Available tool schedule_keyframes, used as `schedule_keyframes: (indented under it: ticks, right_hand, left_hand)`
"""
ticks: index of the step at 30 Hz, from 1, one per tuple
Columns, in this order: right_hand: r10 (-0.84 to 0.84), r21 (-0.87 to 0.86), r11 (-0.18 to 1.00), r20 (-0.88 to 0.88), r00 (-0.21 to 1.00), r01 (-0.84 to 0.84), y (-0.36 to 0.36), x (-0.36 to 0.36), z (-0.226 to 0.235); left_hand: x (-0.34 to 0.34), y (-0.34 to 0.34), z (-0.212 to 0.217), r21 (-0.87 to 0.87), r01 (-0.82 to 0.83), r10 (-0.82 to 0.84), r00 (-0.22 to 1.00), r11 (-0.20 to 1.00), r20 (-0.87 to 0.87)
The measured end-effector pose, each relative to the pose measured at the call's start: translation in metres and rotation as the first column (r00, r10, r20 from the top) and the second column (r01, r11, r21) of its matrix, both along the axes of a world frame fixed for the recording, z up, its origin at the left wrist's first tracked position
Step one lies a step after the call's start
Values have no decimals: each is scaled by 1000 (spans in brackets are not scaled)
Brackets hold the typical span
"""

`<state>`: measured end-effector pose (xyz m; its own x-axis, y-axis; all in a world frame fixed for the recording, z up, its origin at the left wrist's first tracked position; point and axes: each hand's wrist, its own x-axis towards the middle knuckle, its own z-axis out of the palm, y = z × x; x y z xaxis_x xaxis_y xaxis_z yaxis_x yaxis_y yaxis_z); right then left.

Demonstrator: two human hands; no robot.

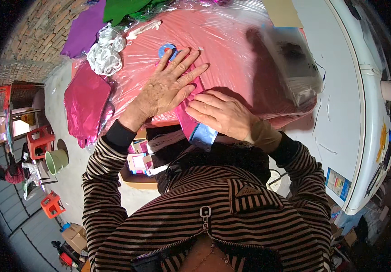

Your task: The person folds a deflated foil balloon by hand, places it onto a cardboard packaging card, fits it into a plastic sleeve, and then sorts other deflated balloons on the table.

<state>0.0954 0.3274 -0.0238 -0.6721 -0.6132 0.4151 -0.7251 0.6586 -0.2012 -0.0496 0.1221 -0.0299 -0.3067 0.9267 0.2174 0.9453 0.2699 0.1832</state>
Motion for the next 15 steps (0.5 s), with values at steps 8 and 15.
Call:
schedule_keyframes:
  ticks: [8, 15]
  right_hand:
    - [26, -213, 977, 100, 995, -4, -2, -14, -2]
    - [-149, -357, 842, 567, 810, 405, -10, -36, -6]
  left_hand:
    - [0, -1, -2, 44, -4, 4, 1000, 999, 2]
    - [-2, -2, 0, -1, -11, 11, 1000, 1000, 17]
